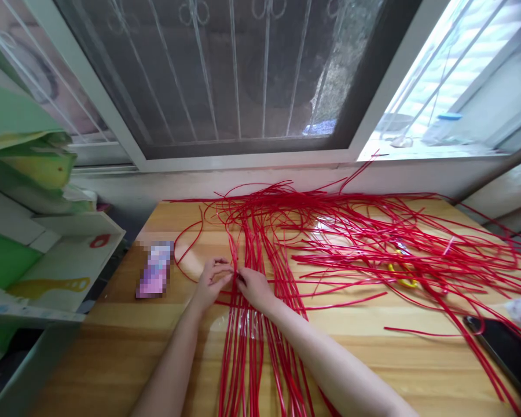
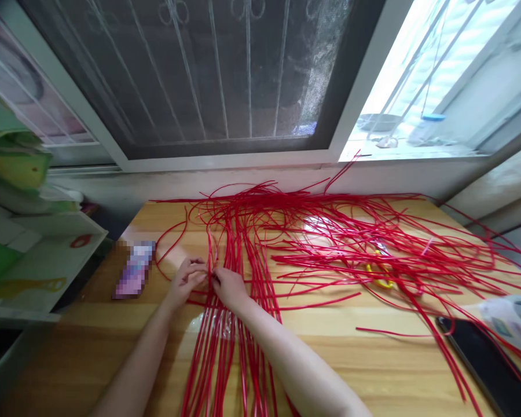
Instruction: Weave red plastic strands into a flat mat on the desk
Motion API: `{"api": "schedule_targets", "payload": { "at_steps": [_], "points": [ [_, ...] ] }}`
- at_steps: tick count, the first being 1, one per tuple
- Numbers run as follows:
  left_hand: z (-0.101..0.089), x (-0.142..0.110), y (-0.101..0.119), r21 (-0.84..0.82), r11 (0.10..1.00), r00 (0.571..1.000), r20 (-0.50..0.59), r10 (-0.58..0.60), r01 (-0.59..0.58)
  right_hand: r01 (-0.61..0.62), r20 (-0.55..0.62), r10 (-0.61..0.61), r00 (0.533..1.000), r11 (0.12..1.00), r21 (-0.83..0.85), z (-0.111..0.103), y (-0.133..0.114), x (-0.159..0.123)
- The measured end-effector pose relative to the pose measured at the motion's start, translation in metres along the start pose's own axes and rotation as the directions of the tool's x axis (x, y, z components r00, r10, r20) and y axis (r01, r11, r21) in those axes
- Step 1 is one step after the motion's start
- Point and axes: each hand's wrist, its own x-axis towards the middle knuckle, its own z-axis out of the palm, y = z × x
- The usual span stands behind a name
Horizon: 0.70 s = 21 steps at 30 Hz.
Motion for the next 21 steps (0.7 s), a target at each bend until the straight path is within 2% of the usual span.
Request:
{"api": "schedule_targets", "payload": {
  "at_steps": [2, 4, 6, 9, 13, 16, 18, 21],
  "points": [
    [0.000, -0.001, -0.003, 0.148, 0.988, 0.997, -0.057, 0.053, -0.044, 0.032, 0.013, -0.031, 0.999, 0.999, -0.004, -0.001, 0.000, -0.002],
    [0.001, -0.001, -0.008, 0.192, 0.981, 0.993, -0.120, 0.008, 0.015, 0.075, 0.019, -0.075, 0.997, 0.997, -0.004, -0.001, 0.000, -0.004],
    [-0.001, -0.001, -0.014, 0.113, 0.982, 0.970, -0.211, -0.124, 0.150, 0.111, 0.013, -0.111, 0.994, 0.994, -0.012, -0.002, 0.001, -0.005],
    [-0.012, -0.003, -0.023, -0.034, 0.951, 0.904, -0.302, -0.304, 0.308, 0.121, -0.005, -0.121, 0.993, 0.992, -0.025, 0.000, 0.002, -0.006],
    [-0.033, -0.009, -0.030, -0.075, 0.915, 0.871, -0.284, -0.400, 0.396, 0.117, -0.028, -0.116, 0.993, 0.993, 0.020, 0.002, 0.003, -0.007],
    [-0.040, -0.015, -0.035, 0.014, 0.906, 0.880, -0.247, -0.406, 0.422, 0.143, -0.067, -0.137, 0.988, 0.986, 0.092, -0.003, -0.001, -0.011],
    [-0.041, -0.019, -0.037, 0.080, 0.910, 0.898, -0.219, -0.382, 0.407, 0.196, -0.095, -0.186, 0.978, 0.974, 0.109, -0.014, -0.004, -0.018],
    [-0.039, -0.022, -0.039, 0.103, 0.915, 0.911, -0.187, -0.367, 0.390, 0.260, -0.115, -0.255, 0.960, 0.965, 0.029, -0.038, -0.002, -0.030]
  ]
}}
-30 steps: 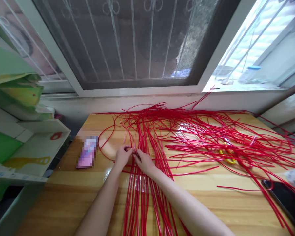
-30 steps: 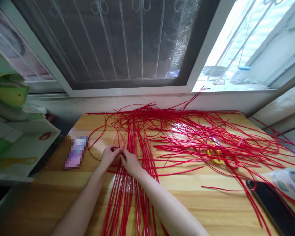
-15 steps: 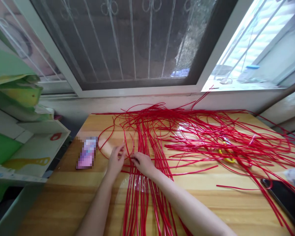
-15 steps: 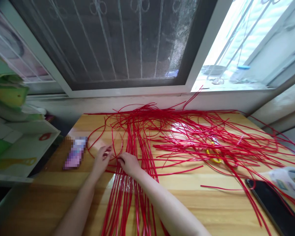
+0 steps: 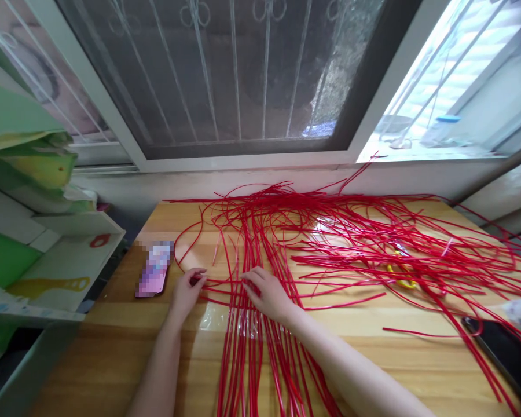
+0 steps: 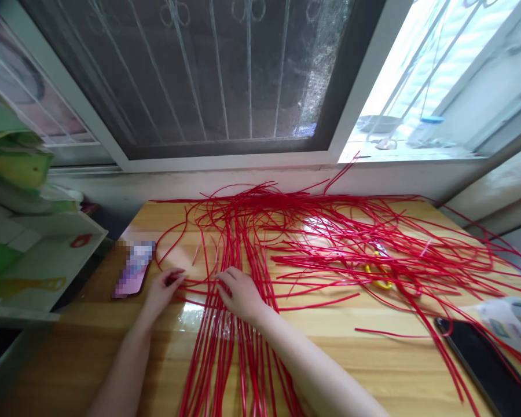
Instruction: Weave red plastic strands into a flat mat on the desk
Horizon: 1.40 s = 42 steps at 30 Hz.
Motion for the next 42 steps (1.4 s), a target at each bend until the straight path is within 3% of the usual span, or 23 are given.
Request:
{"api": "schedule_targets", "payload": {
  "at_steps": [3, 6, 11, 14, 24, 29, 34, 37, 40, 42],
  "points": [
    [0.001, -0.002, 0.003, -0.029, 1.000, 0.998, 0.057, 0.004, -0.002, -0.084, -0.117, 0.071, 0.991, 0.990, -0.112, -0.031, 0.016, -0.017],
    [0.003, -0.004, 0.010, -0.048, 0.999, 0.997, 0.080, -0.003, 0.007, -0.200, -0.232, 0.145, 0.962, 0.951, -0.235, -0.060, 0.047, -0.042],
    [0.013, -0.007, 0.023, -0.070, 0.998, 0.996, 0.086, 0.010, -0.004, -0.302, -0.261, 0.207, 0.943, 0.863, -0.405, -0.085, 0.086, -0.082],
    [0.015, -0.007, 0.026, -0.080, 0.997, 0.996, 0.094, -0.008, 0.015, -0.284, -0.232, 0.194, 0.953, 0.836, -0.469, -0.083, 0.088, -0.089],
    [0.003, -0.014, 0.018, -0.085, 0.988, 0.987, 0.111, -0.120, 0.130, -0.253, -0.212, 0.173, 0.962, 0.861, -0.442, -0.070, 0.076, -0.080],
    [0.005, -0.013, 0.012, -0.086, 0.989, 0.988, 0.108, -0.111, 0.121, -0.247, -0.218, 0.165, 0.962, 0.864, -0.439, -0.069, 0.078, -0.081],
    [0.005, -0.016, 0.013, -0.003, 0.999, 0.994, 0.103, -0.038, 0.039, -0.247, -0.222, 0.163, 0.961, 0.870, -0.427, -0.068, 0.077, -0.081],
    [-0.001, -0.017, 0.020, 0.092, 0.995, 0.999, -0.024, 0.037, -0.034, -0.247, -0.255, 0.143, 0.956, 0.863, -0.441, -0.070, 0.075, -0.081],
    [-0.009, -0.018, 0.034, 0.268, 0.950, 0.942, -0.248, 0.227, -0.159, -0.231, -0.297, 0.098, 0.950, 0.859, -0.456, -0.071, 0.071, -0.081],
    [-0.009, -0.024, 0.046, 0.319, 0.912, 0.901, -0.263, 0.345, -0.257, -0.206, -0.280, 0.085, 0.956, 0.876, -0.436, -0.071, 0.066, -0.081]
  ]
}}
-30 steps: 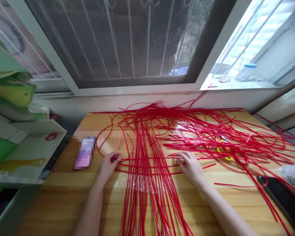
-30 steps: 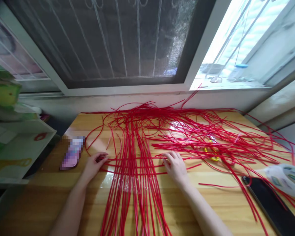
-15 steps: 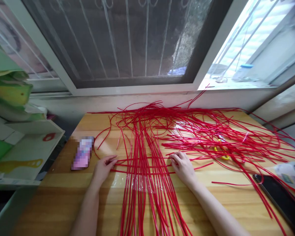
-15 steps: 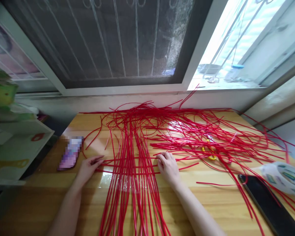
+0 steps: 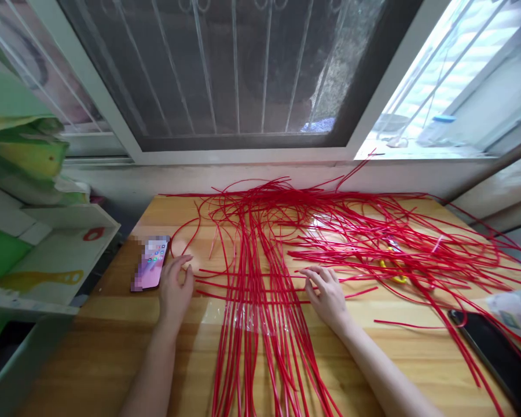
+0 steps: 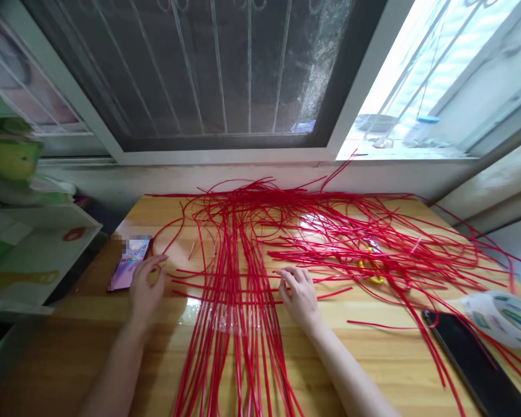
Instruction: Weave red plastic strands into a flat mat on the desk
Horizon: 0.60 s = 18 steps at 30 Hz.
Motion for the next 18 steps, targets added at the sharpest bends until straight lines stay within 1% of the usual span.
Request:
{"api": "schedule_targets", "payload": {
  "at_steps": [1, 2, 3, 4, 5, 7, 8, 10, 14, 18],
  "points": [
    [0.000, -0.003, 0.007, -0.024, 0.998, 0.998, 0.032, 0.050, -0.049, 0.013, 0.022, -0.014, 1.000, 1.000, 0.024, -0.001, -0.003, 0.000],
    [0.001, -0.007, 0.013, -0.047, 0.995, 0.992, 0.090, 0.093, -0.089, 0.027, 0.051, -0.029, 0.998, 0.998, 0.050, -0.001, -0.006, -0.001],
    [0.003, -0.013, 0.019, -0.059, 0.990, 0.975, 0.176, 0.134, -0.125, 0.037, 0.080, -0.043, 0.996, 0.997, 0.073, -0.002, -0.010, -0.001],
    [0.007, -0.020, 0.024, -0.064, 0.986, 0.946, 0.279, 0.167, -0.155, 0.045, 0.107, -0.055, 0.993, 0.995, 0.092, -0.003, -0.014, -0.002],
    [0.011, -0.028, 0.028, -0.068, 0.980, 0.917, 0.345, 0.198, -0.186, 0.048, 0.127, -0.061, 0.990, 0.994, 0.103, -0.004, -0.017, -0.004],
    [0.020, -0.042, 0.033, -0.065, 0.974, 0.873, 0.434, 0.223, -0.217, 0.034, 0.157, -0.051, 0.986, 0.994, 0.108, -0.005, -0.024, -0.008],
    [0.024, -0.048, 0.034, -0.061, 0.972, 0.857, 0.462, 0.229, -0.227, 0.025, 0.170, -0.043, 0.985, 0.994, 0.107, -0.006, -0.026, -0.011],
    [0.029, -0.055, 0.035, -0.053, 0.970, 0.844, 0.483, 0.233, -0.238, 0.008, 0.193, -0.028, 0.981, 0.994, 0.105, -0.008, -0.030, -0.017],
    [0.032, -0.061, 0.037, -0.037, 0.972, 0.845, 0.488, 0.221, -0.233, 0.014, 0.199, -0.032, 0.979, 0.996, 0.088, -0.009, -0.037, -0.031],
    [0.035, -0.068, 0.042, -0.018, 0.969, 0.837, 0.500, 0.222, -0.246, 0.039, 0.218, -0.048, 0.975, 0.998, 0.044, -0.007, -0.047, -0.036]
  ]
}}
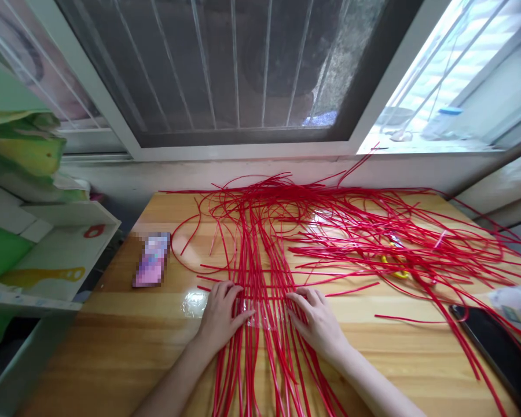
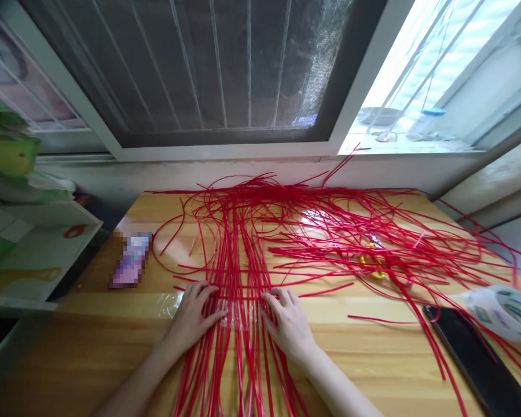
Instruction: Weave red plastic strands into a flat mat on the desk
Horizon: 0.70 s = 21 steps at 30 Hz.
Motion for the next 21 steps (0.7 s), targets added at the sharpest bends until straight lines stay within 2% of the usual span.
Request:
{"api": "schedule_targets", "payload": {
  "at_steps": [7, 15, 21],
  "points": [
    [0.013, -0.005, 0.005, 0.025, 1.000, 0.999, -0.052, -0.013, 0.014, -0.015, 0.054, 0.017, 0.998, 0.999, -0.036, 0.006, -0.010, 0.006],
    [0.014, -0.005, 0.003, 0.019, 1.000, 0.998, -0.065, -0.017, 0.018, -0.028, 0.016, 0.028, 0.999, 0.999, -0.042, 0.010, -0.011, 0.001],
    [0.014, -0.008, 0.006, 0.015, 0.999, 0.997, -0.071, -0.031, 0.032, -0.040, 0.032, 0.040, 0.999, 0.999, -0.019, 0.011, -0.011, 0.000]
  ]
}}
